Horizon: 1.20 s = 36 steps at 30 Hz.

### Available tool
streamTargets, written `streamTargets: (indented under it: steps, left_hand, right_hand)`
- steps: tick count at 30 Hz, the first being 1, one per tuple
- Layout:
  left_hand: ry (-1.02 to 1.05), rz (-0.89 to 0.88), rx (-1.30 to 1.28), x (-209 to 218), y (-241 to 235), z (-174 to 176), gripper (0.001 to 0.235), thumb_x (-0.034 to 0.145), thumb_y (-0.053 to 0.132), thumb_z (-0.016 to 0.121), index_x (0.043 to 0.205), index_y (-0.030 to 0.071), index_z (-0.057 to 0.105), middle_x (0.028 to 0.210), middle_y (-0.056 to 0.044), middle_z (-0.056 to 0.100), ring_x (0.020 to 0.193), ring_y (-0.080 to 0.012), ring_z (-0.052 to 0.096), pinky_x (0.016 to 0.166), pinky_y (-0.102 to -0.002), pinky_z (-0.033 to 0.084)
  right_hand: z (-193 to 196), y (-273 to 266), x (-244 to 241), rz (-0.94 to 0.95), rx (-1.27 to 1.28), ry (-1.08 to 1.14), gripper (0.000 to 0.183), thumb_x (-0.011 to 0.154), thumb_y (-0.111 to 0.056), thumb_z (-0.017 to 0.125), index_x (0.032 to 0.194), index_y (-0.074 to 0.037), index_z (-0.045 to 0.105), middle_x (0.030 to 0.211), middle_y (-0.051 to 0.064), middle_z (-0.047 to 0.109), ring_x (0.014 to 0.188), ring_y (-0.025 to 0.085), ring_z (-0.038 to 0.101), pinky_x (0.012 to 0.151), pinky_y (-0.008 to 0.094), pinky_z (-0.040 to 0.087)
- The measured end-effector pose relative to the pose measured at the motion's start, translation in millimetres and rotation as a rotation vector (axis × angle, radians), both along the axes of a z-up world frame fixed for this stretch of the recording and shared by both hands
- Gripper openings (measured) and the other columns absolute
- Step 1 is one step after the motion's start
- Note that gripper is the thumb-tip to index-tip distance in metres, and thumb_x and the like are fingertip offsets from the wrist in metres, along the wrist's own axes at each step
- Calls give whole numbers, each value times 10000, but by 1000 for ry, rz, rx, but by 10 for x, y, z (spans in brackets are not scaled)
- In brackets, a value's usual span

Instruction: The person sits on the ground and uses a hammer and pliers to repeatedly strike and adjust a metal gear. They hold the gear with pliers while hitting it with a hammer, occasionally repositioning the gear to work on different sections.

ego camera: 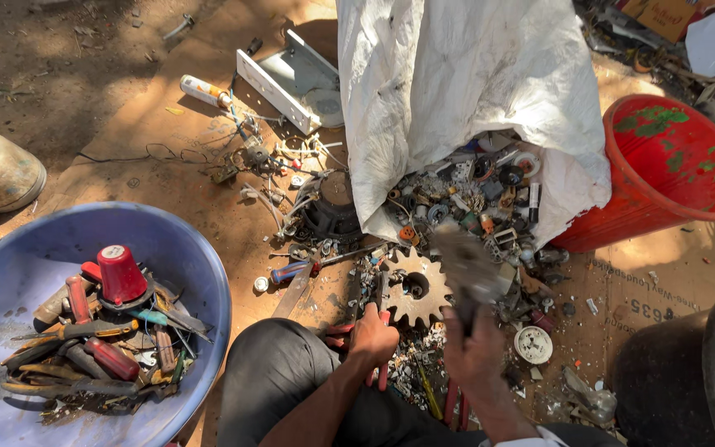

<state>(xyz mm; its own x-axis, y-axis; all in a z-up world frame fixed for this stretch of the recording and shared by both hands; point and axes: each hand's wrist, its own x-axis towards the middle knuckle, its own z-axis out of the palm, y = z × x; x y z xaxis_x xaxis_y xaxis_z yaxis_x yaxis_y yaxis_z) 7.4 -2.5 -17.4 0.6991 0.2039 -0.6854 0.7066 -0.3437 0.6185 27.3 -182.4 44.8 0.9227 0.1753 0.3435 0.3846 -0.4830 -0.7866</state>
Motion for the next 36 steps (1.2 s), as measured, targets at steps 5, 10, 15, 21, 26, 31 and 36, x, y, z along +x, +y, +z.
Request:
streamTargets:
  steps: [5,10,15,21,26,31,36]
  left_hand:
    - [0,-40,16,23,43,139,486,855,142,561,1324,63,463,1184,-319,646,1142,-477,632,996,-527,483]
    - [5,-32,-53,-63,49,234,492,818,126,602,1287,43,479,1192,-278,664,1115,-444,655,965,-519,515]
    - [70,-15,-21,-2,24,236,552,808,91,591,1329,41,415,1197,-286,650,1110,-429,660,967,-506,529]
    - [-16,-36,28,-103,10,261,458,866,151,589,1295,46,469,1192,-297,664,1146,-454,631,998,-507,483]
    - [43,-22,24,-101,51,440,540,823,93,596,1337,56,435,1244,-282,641,1162,-444,631,993,-502,498]
    - [92,-59,10,-24,27,402,547,828,90,590,1350,39,434,1249,-276,650,1158,-432,639,1000,-515,504]
    - [46,-36,88,-44,1,153,663,846,133,648,1428,59,339,1264,-285,585,1202,-442,572,1040,-510,459]
  right_hand:
    - [-235,-114,201,-39,-560,428,613,1015,-396,558,1444,26,439,895,180,718,613,236,672,522,412,568]
    - [58,-258,-16,-153,-344,350,628,979,-432,558,1483,-61,507,705,135,691,489,199,621,468,354,505]
    - [516,-29,-27,-75,-42,55,655,1016,-410,535,1513,-4,407,612,69,635,450,124,590,385,280,467]
    - [127,154,150,-18,-732,540,571,1036,-444,537,1519,-153,443,800,169,719,744,360,684,672,500,529]
    - [53,-40,64,-132,-522,492,653,988,-464,584,1544,-169,412,938,203,735,841,389,740,756,504,574]
    - [236,35,-50,-203,-136,312,652,957,-449,556,1521,-144,433,869,188,752,745,337,777,678,470,588]
    - [-17,205,88,-44,-748,616,562,1015,-402,534,1505,-136,471,940,212,740,924,407,708,859,516,525]
